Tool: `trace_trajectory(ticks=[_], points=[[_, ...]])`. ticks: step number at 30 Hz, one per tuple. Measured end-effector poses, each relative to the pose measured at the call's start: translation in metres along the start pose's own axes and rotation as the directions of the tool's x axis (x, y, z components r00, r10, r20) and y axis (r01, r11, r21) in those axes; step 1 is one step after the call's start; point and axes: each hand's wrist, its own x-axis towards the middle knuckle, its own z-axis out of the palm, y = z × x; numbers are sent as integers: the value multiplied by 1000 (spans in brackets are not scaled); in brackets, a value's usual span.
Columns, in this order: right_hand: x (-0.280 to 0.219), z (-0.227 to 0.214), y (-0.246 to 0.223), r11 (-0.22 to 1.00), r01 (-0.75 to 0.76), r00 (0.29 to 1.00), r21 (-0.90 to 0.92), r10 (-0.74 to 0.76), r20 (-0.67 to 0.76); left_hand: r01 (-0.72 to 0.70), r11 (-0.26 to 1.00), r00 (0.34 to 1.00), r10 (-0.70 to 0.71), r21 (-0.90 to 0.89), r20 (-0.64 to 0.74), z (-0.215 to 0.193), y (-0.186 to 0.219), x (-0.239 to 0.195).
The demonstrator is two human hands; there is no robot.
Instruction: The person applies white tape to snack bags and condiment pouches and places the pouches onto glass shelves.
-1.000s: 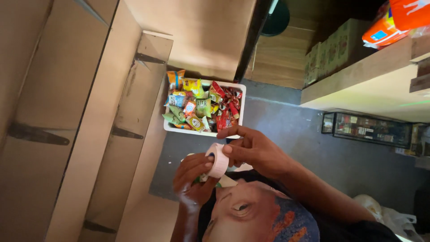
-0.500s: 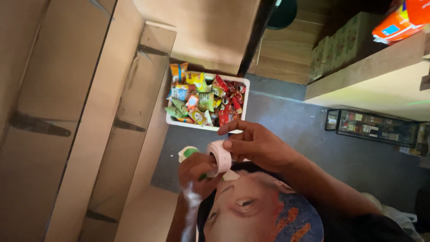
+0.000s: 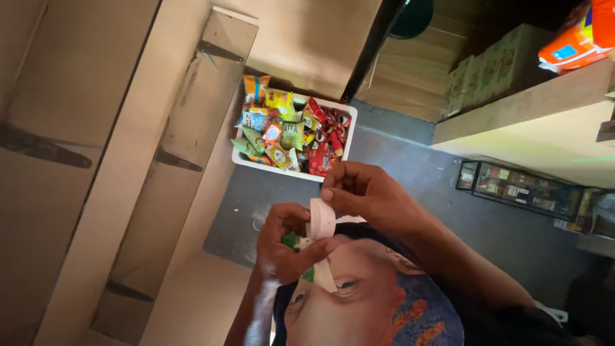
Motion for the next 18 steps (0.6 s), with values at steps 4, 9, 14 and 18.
trace_trajectory(ticks=[4, 9, 14, 18], points=[[2, -8, 18, 993, -32, 999, -112, 31, -9, 6, 998, 999, -8, -64, -32, -2, -9, -7], [-11, 7, -30, 628, 680, 733, -379, -590, 339, -6, 986, 993, -14, -166, -120, -2, -14, -14], [-9, 0, -36, 504, 711, 702, -491, -471, 534, 1, 969, 996, -22, -247, -83, -7, -18, -20], [-5, -5, -17, 547, 657, 753, -518, -441, 489, -11, 947, 1000, 8, -320, -9, -6, 7, -12]])
